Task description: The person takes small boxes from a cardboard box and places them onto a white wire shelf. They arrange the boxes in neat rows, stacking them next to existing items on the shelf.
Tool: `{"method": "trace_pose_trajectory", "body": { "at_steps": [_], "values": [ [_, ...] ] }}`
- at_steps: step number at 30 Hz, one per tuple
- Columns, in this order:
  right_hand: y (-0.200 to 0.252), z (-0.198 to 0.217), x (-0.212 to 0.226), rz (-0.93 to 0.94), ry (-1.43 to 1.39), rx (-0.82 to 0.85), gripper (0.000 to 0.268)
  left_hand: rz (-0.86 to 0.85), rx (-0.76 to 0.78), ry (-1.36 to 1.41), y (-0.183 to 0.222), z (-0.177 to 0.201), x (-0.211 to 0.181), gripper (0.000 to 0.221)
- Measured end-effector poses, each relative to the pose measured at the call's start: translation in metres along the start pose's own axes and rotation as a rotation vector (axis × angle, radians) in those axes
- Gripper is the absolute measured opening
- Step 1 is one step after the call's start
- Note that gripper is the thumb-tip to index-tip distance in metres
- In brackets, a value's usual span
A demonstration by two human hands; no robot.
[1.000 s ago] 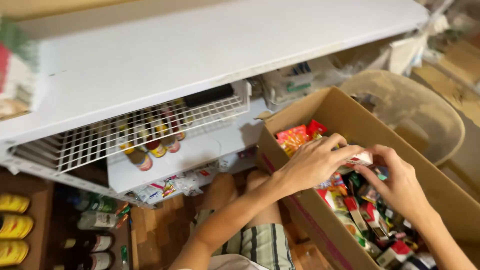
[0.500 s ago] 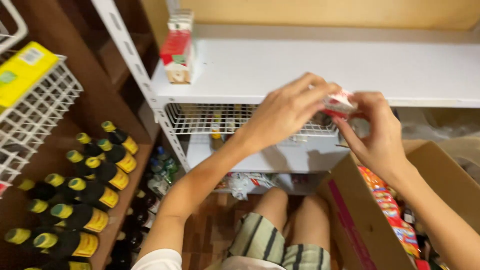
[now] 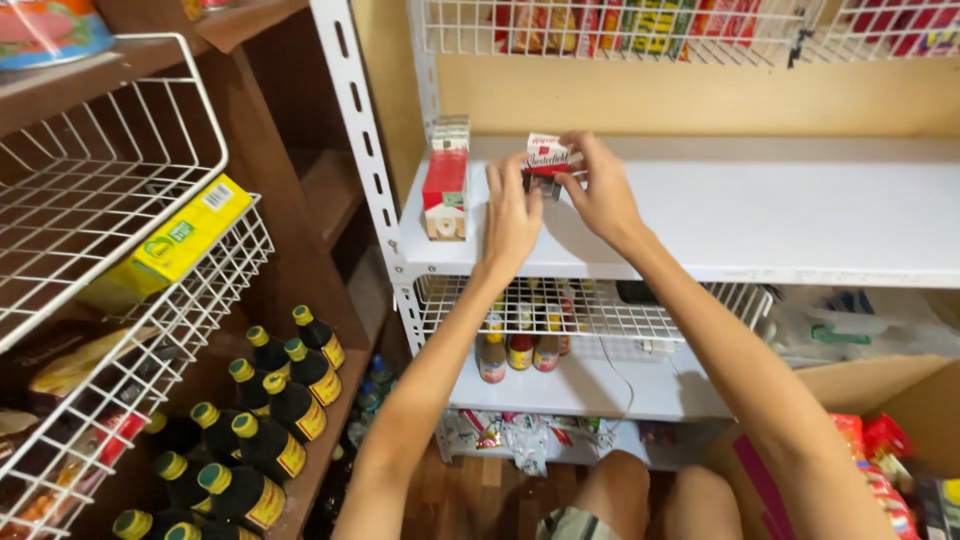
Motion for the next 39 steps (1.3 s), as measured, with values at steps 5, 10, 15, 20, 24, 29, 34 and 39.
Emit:
{"method": "trace_pose_trajectory", "body": {
  "at_steps": [5, 10, 15, 20, 24, 29, 34, 39],
  "values": [
    [-0.009, -0.049, -0.054, -0.146, -0.028, 0.008, 0.043, 0.030, 0.122, -0.158, -0.001, -0.017, 0.032, 0.054],
    [-0.038, -0.090, -0.102, -0.240, -0.003, 0.034, 0.045, 0.040, 0.094, -0.247, -0.012, -0.082, 0.107, 0.061],
    [-0.077, -0.124, -0.141, -0.118, 0.143, -0.038, 0.044, 0.276, -0.036, -0.165, -0.041, -0.125, 0.155, 0.072],
    [-0.068, -0.141, -0.174, -0.126, 0.021, -0.016, 0.043, 0.347, 0.098, -0.293, -0.045, -0.109, 0.141, 0.063],
    [-0.058, -0.139, -0.168, -0.283, -0.049, 0.086, 0.034, 0.158, 0.118, -0.437, -0.034, -0.098, 0.124, 0.067],
    [-0.055, -0.136, -0.164, -0.303, -0.111, 0.137, 0.042, 0.234, 0.185, -0.476, -0.036, -0.100, 0.130, 0.055],
    [-0.046, -0.137, -0.170, -0.332, -0.207, 0.147, 0.042, 0.245, 0.178, -0.471, -0.036, -0.098, 0.131, 0.056],
    [-0.042, -0.139, -0.175, -0.153, -0.031, 0.160, 0.048, 0.245, 0.153, -0.484, -0.037, -0.095, 0.135, 0.049]
  ]
}}
Point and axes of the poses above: each hand's wrist, its own y-axis away from the middle knuckle, its own z-axis out of the back of the hand, x = y × z, the point moved 1 cm from there along -y, towards the middle knuckle, and after that the axes turned 9 degrees about -x, right-handed, at the moved point
